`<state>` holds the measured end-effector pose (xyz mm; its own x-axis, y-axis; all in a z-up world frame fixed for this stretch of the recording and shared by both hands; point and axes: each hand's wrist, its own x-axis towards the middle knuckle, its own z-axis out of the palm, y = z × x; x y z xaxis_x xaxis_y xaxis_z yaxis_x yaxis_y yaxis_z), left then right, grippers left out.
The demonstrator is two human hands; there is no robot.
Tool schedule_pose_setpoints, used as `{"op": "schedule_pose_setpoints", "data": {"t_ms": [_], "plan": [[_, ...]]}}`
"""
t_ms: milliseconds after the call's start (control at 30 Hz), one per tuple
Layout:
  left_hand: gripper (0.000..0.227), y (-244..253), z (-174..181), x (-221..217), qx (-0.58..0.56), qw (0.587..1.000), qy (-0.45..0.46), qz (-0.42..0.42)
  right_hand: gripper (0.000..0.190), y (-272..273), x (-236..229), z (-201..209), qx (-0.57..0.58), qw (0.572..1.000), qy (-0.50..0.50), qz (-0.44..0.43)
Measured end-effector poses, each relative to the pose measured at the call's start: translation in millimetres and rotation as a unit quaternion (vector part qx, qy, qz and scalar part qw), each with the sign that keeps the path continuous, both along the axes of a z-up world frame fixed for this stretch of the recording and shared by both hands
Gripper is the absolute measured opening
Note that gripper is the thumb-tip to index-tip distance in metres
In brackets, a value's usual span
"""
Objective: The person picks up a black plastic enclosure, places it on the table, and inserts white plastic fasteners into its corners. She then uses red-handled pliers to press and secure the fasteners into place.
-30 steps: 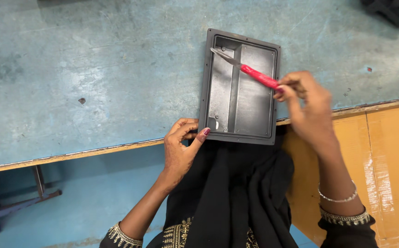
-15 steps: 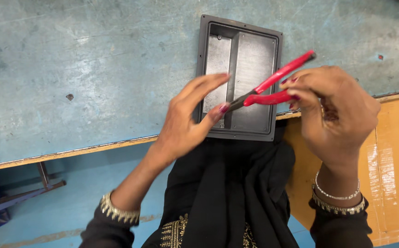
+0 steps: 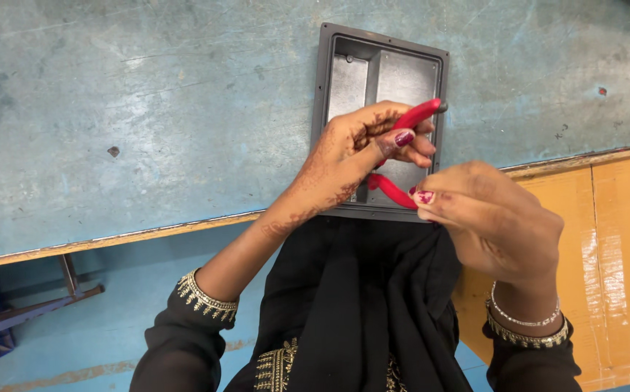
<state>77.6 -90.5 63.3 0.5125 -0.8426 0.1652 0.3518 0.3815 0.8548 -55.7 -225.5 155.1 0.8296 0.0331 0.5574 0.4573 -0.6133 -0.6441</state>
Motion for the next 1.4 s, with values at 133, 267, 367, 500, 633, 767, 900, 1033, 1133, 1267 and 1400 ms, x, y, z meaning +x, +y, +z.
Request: {"op": "schedule_pose_setpoints", "data": {"t_ms": [133, 267, 367, 500, 633, 767, 900, 1033, 1133, 1267, 1400], "plan": [[0.034, 7.7, -6.7, -7.1, -0.001, 1.0, 0.023, 0.004, 0.027, -0.2, -3.3, -4.2, 0.003, 1.0, 0.016, 0.026], [0.036, 11.6, -7.4, -8.8, -0.002, 1.0, 0.028, -0.005, 0.027, -1.1, -4.7, -9.5, -0.006, 0.998, 0.017, 0.054], [0.037, 15.2, -7.1, -6.9, 0.006, 1.0, 0.009, -0.004, 0.027, -0.2, -6.6, -12.3, -0.011, 0.998, 0.024, 0.055], [0.037, 18.1, -8.7, -7.7, 0.004, 1.0, -0.004, -0.002, 0.026, 1.8, -11.0, -15.6, -0.004, 0.998, 0.035, 0.055], [0.038, 19.6, -11.2, -9.6, -0.006, 1.0, 0.008, -0.006, 0.026, 0.9, -15.7, -18.1, -0.006, 0.998, 0.046, 0.048], [0.039, 22.3, -12.9, -11.2, -0.01, 1.0, 0.004, -0.008, 0.025, -0.3, -19.6, -21.1, 0.008, 0.997, 0.063, 0.039], [0.04, 26.3, -13.2, -12.9, -0.003, 1.0, -0.003, -0.008, 0.028, 2.0, -18.3, -28.8, 0.027, 0.998, 0.052, 0.03], [0.041, 25.7, -13.0, -12.7, 0.008, 1.0, -0.013, 0.005, 0.032, 2.6, -16.6, -37.8, 0.085, 0.994, 0.065, 0.033], [0.04, 24.1, -12.5, -12.1, 0.033, 0.999, -0.036, 0.016, 0.032, 0.8, -18.1, -42.3, 0.093, 0.993, 0.065, 0.027], [0.041, 24.3, -12.3, -12.4, 0.048, 0.997, -0.049, 0.018, 0.042, 0.3, -18.3, -47.0, 0.101, 0.992, 0.077, 0.022], [0.038, 25.9, -13.0, -12.3, 0.015, 0.999, -0.038, 0.015, 0.085, 8.2, -10.3, -50.6, 0.15, 0.987, 0.055, -0.001]]}}
